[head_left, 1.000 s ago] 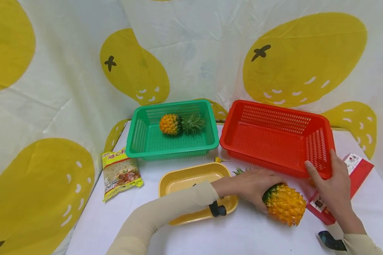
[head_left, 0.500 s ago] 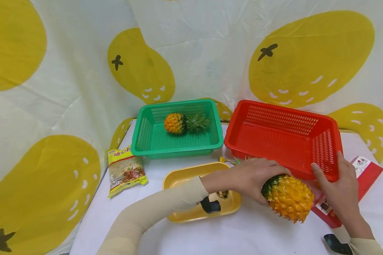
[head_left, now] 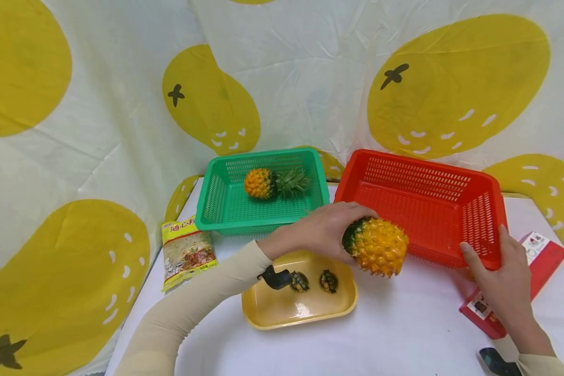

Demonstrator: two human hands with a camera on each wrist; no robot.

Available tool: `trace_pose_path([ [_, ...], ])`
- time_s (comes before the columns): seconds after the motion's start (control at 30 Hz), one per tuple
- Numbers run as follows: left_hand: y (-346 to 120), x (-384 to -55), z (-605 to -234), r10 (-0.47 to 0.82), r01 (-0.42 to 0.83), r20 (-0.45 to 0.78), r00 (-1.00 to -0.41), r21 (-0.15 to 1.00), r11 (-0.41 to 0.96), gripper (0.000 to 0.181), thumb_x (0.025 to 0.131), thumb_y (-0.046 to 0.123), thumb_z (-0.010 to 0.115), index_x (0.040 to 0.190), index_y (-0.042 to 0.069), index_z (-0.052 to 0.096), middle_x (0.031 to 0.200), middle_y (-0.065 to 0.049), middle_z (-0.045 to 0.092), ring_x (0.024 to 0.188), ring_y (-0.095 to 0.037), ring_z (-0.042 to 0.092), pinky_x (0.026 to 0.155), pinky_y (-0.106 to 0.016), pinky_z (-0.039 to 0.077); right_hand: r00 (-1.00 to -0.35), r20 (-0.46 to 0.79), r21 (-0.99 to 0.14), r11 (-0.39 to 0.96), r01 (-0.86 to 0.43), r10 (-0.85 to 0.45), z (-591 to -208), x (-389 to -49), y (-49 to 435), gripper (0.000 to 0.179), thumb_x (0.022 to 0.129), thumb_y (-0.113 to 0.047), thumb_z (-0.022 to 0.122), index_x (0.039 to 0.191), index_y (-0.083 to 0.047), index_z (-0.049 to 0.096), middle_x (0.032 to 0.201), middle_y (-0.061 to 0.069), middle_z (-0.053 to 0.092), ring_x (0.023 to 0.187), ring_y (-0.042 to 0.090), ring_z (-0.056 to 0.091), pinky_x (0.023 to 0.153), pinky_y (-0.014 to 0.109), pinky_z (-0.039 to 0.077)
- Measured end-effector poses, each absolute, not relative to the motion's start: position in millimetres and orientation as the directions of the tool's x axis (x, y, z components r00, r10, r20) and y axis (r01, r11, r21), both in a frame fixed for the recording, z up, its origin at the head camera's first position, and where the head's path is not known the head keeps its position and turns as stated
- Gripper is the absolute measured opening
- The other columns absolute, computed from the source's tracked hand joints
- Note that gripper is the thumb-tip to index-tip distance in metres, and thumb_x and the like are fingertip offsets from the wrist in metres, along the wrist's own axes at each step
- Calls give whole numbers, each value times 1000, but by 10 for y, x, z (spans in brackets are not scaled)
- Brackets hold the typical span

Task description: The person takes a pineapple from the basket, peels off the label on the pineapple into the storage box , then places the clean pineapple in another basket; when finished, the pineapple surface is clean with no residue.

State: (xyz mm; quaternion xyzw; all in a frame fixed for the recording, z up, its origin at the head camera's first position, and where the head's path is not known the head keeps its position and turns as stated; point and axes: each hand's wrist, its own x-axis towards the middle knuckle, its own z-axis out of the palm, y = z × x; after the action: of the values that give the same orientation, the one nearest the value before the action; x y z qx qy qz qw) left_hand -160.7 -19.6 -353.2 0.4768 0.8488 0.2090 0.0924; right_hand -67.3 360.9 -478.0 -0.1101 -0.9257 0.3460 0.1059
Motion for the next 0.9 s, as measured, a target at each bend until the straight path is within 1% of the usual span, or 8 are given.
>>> trace_pose_path([
  [0.17,-476,-1760,-3507,814,745,62,-578,448,495,93,75,45,96,151,17,51,142,2,59,127,-13,53,107,-30,42,-956,109,-660,739,136,273,-4774,-668,3618,100,101,-42,69,170,-17,0,167,33,17,146,59,23,84,82,43],
  [0.33,-781,-1888,-3398,756,703,78,-650,440,559,97,74,45,97,154,17,51,150,2,56,136,-15,51,112,-32,40,-958,107,-661,739,131,266,-4785,-671,3627,101,101,-42,69,170,-17,0,167,34,17,145,60,23,83,81,44],
  [0.4,-891,-1951,-3343,741,692,89,-665,446,567,97,73,42,98,154,15,52,149,1,57,134,-16,53,112,-34,41,-957,112,-660,740,129,268,-4785,-675,3634,101,101,-42,69,170,-17,1,167,34,18,145,60,23,83,81,44],
  [0.53,-1139,-2078,-3279,703,657,92,-705,458,599,94,72,39,99,150,13,55,142,-1,60,125,-19,57,107,-38,46,-956,114,-662,738,130,270,-4787,-677,3626,101,101,-42,70,170,-17,0,166,34,18,145,60,23,83,82,43],
  [0.7,-1435,-2258,-3353,655,601,71,-752,481,638,95,72,39,99,151,13,54,144,-4,59,125,-23,58,104,-45,49,-956,114,-662,739,130,270,-4772,-674,3622,101,101,-42,70,170,-17,0,166,34,18,146,60,22,83,82,43],
  [0.9,-1691,-2418,-3483,617,547,12,-787,476,689,98,73,39,99,154,10,51,146,-9,58,129,-28,57,106,-48,47,-958,108,-655,744,132,265,-4777,-679,3626,101,101,-42,69,170,-17,-1,166,35,17,146,61,22,83,82,42],
])
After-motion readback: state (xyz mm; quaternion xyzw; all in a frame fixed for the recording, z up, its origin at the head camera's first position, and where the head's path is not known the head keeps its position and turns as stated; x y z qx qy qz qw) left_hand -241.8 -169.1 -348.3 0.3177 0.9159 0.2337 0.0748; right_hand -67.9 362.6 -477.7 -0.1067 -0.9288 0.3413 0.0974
